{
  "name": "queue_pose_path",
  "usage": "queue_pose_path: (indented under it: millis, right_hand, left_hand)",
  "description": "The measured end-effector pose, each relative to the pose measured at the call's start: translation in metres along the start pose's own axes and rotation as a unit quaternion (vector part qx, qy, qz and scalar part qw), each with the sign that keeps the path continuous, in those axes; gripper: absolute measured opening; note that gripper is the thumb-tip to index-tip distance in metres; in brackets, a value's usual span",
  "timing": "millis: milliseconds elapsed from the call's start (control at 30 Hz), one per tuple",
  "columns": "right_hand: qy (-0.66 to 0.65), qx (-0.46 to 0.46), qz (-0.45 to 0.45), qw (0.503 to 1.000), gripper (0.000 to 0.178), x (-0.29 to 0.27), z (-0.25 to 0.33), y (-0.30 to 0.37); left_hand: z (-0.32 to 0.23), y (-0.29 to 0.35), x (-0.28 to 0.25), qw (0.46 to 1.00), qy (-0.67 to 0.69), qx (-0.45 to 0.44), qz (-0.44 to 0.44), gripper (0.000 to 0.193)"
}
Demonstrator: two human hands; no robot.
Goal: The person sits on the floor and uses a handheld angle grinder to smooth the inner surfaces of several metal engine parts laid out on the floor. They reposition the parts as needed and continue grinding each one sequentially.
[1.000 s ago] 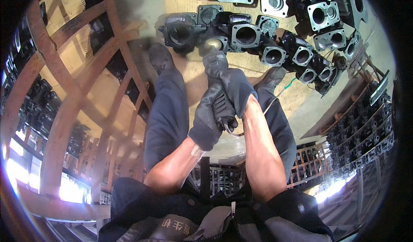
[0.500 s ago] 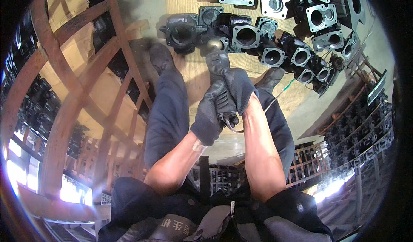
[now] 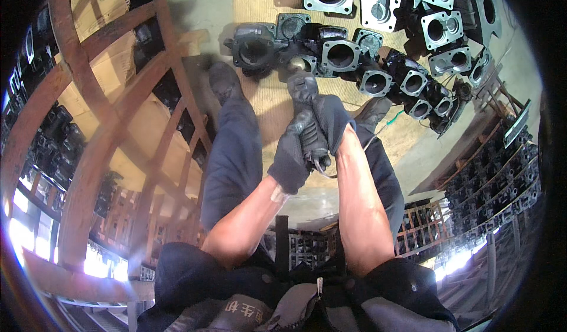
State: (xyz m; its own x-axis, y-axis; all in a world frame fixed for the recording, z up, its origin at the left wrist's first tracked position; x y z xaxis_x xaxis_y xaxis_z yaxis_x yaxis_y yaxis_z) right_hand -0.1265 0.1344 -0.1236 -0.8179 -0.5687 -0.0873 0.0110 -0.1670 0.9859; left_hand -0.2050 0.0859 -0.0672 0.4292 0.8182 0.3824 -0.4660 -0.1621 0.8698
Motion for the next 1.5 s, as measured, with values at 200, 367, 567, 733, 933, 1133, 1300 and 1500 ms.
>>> queue_pose_path:
  millis: [200,367,567,733,933,1133,1300,1500]
  right_hand:
    - [-0.035,-0.078,0.009,0.996,0.023,0.005,0.002,0.017]
    - [-0.142,-0.044,0.017,0.989,0.020,0.006,0.008,0.026]
    - [-0.132,-0.083,0.014,0.988,0.020,0.010,0.004,0.028]
    - [-0.268,0.048,0.045,0.961,0.024,0.015,0.004,0.037]
    - [-0.202,-0.004,0.020,0.979,0.028,0.018,0.001,0.019]
    - [-0.238,-0.063,0.035,0.969,0.029,0.025,-0.041,-0.029]
    - [-0.363,0.029,0.087,0.927,0.026,0.026,0.010,0.050]
    - [-0.302,-0.029,0.075,0.950,0.033,0.028,0.052,0.058]
  left_hand:
    - [0.005,0.019,-0.004,0.996,-0.072,0.035,-0.047,0.030]
    - [0.003,0.024,-0.004,0.993,-0.081,0.038,-0.081,0.031]
    - [0.007,0.027,-0.007,0.995,-0.050,0.020,-0.080,0.027]
    - [0.011,0.029,-0.019,0.992,-0.039,0.034,-0.116,0.024]
    - [0.001,0.026,-0.009,0.997,-0.042,0.038,-0.060,0.024]
    - [0.001,0.003,0.001,0.998,0.010,0.032,-0.044,0.021]
    - [0.022,0.041,-0.018,0.996,0.013,0.059,-0.070,0.014]
    - [-0.003,0.060,-0.012,0.989,0.005,0.088,-0.121,0.020]
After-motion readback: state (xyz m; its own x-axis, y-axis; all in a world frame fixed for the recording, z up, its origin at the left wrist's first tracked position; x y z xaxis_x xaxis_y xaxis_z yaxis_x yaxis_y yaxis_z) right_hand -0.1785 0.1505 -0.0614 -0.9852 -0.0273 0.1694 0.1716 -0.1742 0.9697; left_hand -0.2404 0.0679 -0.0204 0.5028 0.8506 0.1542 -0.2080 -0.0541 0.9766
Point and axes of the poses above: each hand's wrist, its own y-axis away from the middle knuckle, its own x-axis out of the palm, z = x × y, the point moved 7 cm from there along -y, towards the middle knuckle, and after that the axes turned 1 degree about -z, right-handed, at the moved point
